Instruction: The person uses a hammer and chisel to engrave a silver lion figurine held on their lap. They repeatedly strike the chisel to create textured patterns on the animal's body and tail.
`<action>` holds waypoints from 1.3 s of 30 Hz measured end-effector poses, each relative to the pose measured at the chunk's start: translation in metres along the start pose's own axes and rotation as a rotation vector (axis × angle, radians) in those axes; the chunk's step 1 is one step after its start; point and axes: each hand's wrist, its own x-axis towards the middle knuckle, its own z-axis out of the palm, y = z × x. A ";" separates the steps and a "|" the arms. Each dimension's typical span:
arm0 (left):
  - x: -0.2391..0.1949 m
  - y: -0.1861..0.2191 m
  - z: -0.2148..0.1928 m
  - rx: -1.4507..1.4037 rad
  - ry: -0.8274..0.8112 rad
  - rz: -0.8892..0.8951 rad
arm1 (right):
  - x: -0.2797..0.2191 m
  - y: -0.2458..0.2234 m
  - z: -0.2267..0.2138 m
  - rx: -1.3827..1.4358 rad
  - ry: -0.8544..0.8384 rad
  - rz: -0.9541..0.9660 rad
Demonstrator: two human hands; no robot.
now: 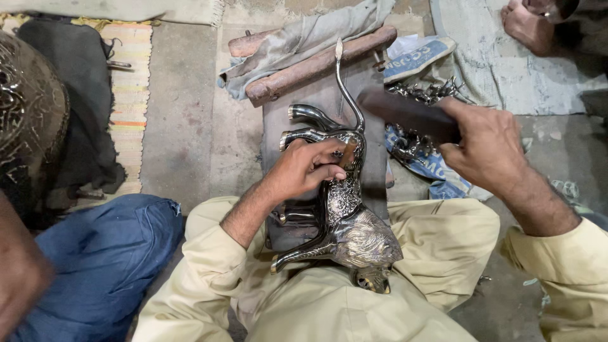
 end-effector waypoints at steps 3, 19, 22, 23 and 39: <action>0.000 0.002 -0.003 0.051 -0.011 -0.035 | 0.000 -0.007 -0.002 -0.136 0.059 -0.209; 0.002 -0.002 0.000 -0.034 0.046 0.113 | -0.004 -0.008 -0.004 0.144 0.189 -0.134; -0.003 -0.006 0.004 -0.034 0.063 0.157 | -0.004 -0.012 -0.006 0.131 0.139 -0.118; -0.003 -0.005 0.002 -0.072 0.041 0.142 | -0.005 -0.015 -0.007 0.051 0.180 -0.168; -0.046 -0.051 0.020 -0.575 0.496 -0.107 | -0.034 0.043 0.095 0.635 0.031 -0.007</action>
